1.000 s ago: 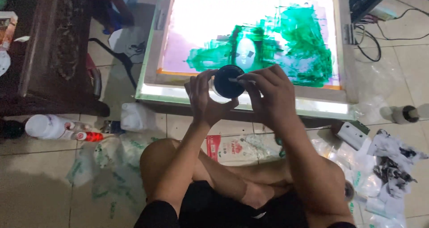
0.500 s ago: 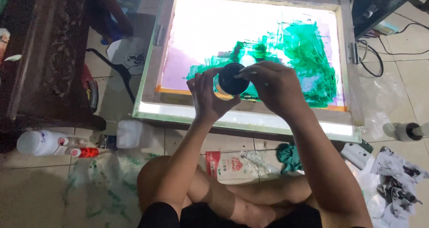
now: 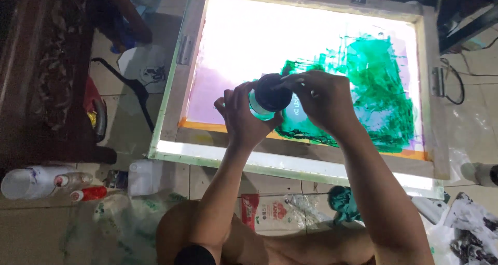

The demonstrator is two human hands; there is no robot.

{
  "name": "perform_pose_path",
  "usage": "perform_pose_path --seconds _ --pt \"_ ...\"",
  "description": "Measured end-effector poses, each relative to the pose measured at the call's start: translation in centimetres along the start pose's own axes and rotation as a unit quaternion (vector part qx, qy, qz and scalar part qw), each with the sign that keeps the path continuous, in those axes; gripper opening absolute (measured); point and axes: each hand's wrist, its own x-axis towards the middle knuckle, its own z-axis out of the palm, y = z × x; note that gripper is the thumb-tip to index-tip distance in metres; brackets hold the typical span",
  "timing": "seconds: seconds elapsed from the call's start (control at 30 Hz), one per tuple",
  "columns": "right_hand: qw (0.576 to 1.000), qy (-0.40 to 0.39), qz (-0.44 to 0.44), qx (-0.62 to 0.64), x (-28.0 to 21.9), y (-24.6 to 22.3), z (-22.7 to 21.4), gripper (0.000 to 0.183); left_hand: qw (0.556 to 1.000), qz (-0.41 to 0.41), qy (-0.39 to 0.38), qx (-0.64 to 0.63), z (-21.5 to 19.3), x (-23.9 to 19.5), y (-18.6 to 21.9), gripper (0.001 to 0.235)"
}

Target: The person sits on the floor and uses a squeegee to spread green ink across a screen printing frame placed over a lightbox. They repeatedly lift the frame to inspect the lightbox underneath, then lower it and continue spreading the ink. The person also uses a spoon to transfer more ink from a container onto the screen.

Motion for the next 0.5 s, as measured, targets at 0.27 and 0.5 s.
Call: perform_pose_path --seconds 0.27,0.5 --pt "0.996 0.079 0.001 0.037 0.3 2.1 0.7 0.021 0.997 -0.008 0.022 0.07 -0.5 0.6 -0.9 0.078" --pt "0.989 0.125 0.023 0.073 -0.5 3.0 1.0 0.024 0.997 -0.014 0.024 0.07 -0.2 0.2 -0.3 0.076"
